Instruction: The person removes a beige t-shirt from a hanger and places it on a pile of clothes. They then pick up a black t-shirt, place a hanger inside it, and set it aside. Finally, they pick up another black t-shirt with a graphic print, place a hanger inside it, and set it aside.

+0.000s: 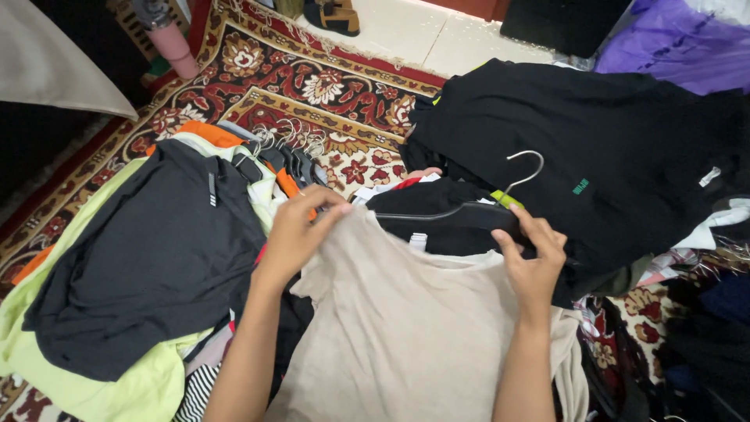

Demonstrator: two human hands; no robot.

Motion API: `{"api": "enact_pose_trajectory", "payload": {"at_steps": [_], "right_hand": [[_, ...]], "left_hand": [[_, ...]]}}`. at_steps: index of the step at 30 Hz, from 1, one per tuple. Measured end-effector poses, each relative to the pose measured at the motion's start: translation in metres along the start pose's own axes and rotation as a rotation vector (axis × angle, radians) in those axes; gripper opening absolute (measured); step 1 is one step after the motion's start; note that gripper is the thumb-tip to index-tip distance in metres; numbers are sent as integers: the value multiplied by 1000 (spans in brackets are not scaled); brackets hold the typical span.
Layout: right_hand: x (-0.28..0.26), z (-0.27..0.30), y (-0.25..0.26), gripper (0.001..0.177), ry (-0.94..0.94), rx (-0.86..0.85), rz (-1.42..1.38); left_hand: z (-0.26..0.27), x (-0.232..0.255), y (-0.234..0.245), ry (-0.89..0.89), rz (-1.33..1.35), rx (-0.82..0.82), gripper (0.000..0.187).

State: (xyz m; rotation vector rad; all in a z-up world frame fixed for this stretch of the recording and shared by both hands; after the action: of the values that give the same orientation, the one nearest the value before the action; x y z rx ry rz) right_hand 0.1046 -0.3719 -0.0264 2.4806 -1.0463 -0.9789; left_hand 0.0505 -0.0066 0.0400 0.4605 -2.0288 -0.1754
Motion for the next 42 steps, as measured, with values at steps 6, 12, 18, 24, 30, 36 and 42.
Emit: {"api": "enact_pose_trajectory", "payload": {"at_steps": [6, 12, 18, 24, 30, 36, 42], "right_hand": [[-39, -4, -9, 45, 61, -40, -2], [-10, -3, 5, 46, 30, -4, 51], [-28, -2, -3, 45, 19, 31, -16], [-22, -6, 1, 46, 31, -48, 34], [-20, 0, -7, 44, -21, 13, 12], [12, 9, -14, 42, -264, -20, -123], [14, 9, -13, 43, -335, -2, -179]], "left_hand": [[-5, 1, -13, 75, -26, -1, 10], [4, -31, 14, 144, 179, 329, 5], [-8, 14, -20, 100, -47, 4, 9], [-2, -19, -4, 71, 45, 353, 4], [-8, 32, -26, 136, -117, -124, 20], [-9, -19, 8, 319, 143, -114, 45], [65, -189, -8, 637, 615, -97, 35]]}}
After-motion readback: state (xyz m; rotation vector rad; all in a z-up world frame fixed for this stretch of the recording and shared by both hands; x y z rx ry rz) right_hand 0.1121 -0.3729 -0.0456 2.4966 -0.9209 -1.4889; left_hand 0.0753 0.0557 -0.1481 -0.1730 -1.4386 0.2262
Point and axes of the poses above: each hand's wrist, its own z-axis away from the middle knuckle, its own y-axis out of the back of the hand, x = y × z, the point moved 6 cm from there along -z, towards the middle knuckle, and after that the axes turned 11 degrees about z, right-handed, at the moved point
